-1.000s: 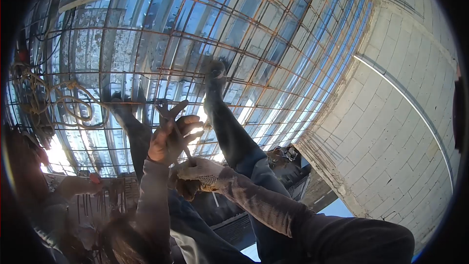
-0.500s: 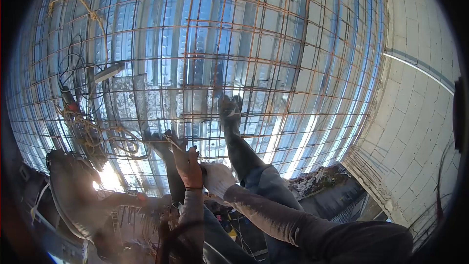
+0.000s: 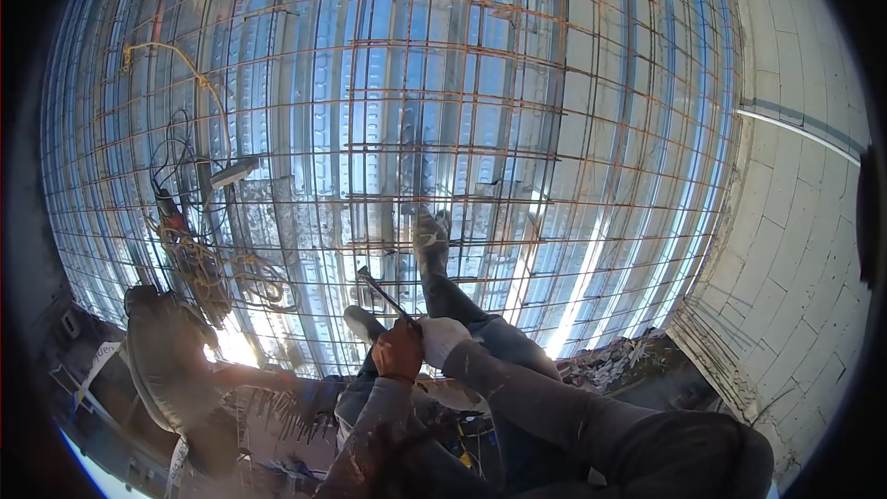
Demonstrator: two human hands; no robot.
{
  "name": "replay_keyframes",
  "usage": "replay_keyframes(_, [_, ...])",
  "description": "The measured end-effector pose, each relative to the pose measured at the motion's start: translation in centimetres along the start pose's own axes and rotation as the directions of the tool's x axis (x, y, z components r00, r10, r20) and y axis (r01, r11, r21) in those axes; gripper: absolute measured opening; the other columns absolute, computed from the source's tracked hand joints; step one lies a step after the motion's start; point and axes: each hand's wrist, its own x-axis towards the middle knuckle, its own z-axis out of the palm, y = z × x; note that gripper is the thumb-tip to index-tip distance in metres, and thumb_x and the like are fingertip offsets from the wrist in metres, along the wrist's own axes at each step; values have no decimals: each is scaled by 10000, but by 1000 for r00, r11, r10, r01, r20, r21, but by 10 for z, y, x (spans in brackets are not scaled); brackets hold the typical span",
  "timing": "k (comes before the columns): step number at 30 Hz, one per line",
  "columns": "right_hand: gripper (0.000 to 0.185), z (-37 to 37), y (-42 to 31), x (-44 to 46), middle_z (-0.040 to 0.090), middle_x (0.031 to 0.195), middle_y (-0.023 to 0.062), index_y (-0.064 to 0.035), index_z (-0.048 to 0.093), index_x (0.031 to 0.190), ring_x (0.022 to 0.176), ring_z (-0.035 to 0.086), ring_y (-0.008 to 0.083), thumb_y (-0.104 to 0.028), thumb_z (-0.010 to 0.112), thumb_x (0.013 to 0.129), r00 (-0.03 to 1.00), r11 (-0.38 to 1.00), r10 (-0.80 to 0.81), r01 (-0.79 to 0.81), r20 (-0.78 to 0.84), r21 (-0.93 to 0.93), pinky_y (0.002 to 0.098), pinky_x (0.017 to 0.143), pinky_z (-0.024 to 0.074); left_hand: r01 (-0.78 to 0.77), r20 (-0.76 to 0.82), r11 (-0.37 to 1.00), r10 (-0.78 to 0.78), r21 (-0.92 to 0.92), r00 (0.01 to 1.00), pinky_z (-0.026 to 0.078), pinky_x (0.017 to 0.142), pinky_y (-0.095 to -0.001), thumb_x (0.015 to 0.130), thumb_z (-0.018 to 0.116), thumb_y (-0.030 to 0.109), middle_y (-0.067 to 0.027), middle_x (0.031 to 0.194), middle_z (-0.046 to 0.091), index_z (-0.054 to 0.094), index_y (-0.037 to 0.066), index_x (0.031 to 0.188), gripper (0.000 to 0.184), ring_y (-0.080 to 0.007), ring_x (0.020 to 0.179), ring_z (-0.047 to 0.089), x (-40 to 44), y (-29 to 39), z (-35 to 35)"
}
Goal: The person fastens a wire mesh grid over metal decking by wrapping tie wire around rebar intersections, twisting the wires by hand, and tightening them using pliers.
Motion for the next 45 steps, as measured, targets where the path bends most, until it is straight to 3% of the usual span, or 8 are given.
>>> replay_keyframes(10, [355, 90, 84, 1, 729, 918, 200, -53, 649, 1247, 869, 726, 320, -196, 616, 924, 974, 881, 16, -121, 227, 458, 419, 700, 553, -386, -280, 917, 398, 100, 874, 495, 731, -510, 881, 625, 159, -155, 787, 647, 651, 95, 822, 91, -348, 793, 641, -10, -2, 34])
replay_keyframes(14, [386, 123, 126, -8, 722, 898, 194, -55, 615, 1286, 841, 721, 301, -179, 619, 921, 981, 876, -20, -76, 194, 476, 409, 681, 549, -462, 194, 866, 428, 192, 883, 518, 761, -486, 882, 612, 132, -165, 873, 669, 682, 83, 947, 108, -332, 885, 665, -23, -20, 80])
replay_keyframes(17, [413, 149, 161, -30, 716, 883, 189, -56, 589, 1316, 820, 717, 287, -166, 622, 919, 982, 882, -43, -49, 184, 470, 402, 667, 546, -581, -521, 809, 532, 82, 668, 511, 686, -469, 923, 566, 69, -175, 800, 676, 671, 54, 1010, 137, -369, 790, 675, -49, -28, 132])
replay_keyframes(24, [616, 168, 200, -135, 669, 850, 173, -92, 441, 1439, 734, 682, 267, -138, 671, 870, 976, 715, -156, 6, 152, 699, 397, 616, 522, -217, -487, 736, -172, -642, 856, 498, 658, -493, 979, 555, 138, -215, 812, 682, 646, 19, 932, 157, -419, 741, 666, -164, 25, 179])
replay_keyframes(34, [888, 99, 257, -226, 651, 917, 141, -29, 305, 1558, 808, 640, 267, -138, 694, 768, 942, 999, -6, 23, 337, -48, 369, 752, 520, 117, -125, 362, -579, -925, 806, 517, 669, -435, 968, 621, 251, -226, 781, 689, 709, -24, 985, 289, -387, 752, 695, -213, 97, 263])
replay_keyframes(38, [748, 76, 324, -242, 662, 973, 132, -28, 454, 1484, 905, 632, 234, -87, 643, 763, 874, 969, 49, -159, 483, 189, 367, 828, 514, -22, 39, -75, -720, -997, 693, 439, 559, -316, 1001, 603, 236, -71, 651, 617, 712, -29, 902, 304, -140, 587, 565, -203, 114, 326])
replay_keyframes(40, [647, 45, 339, -236, 679, 1037, 115, -40, 559, 1409, 948, 623, 198, -45, 616, 765, 834, 975, -222, 204, 506, 91, 350, 859, 510, -128, 43, -156, -781, -980, 622, 379, 525, -265, 1023, 602, 221, -3, 653, 577, 716, -28, 915, 294, -78, 570, 498, -198, 132, 327])
replay_keyframes(45, [419, -22, 387, -253, 663, 1163, 89, -33, 633, 1297, 1077, 646, 202, -37, 669, 879, 757, 846, -25, -332, 653, 417, 342, 912, 539, -390, 141, -363, -858, -846, 494, 342, 509, -252, 1032, 616, 210, 45, 662, 534, 733, -34, 1026, 270, -44, 552, 423, -191, 151, 351])
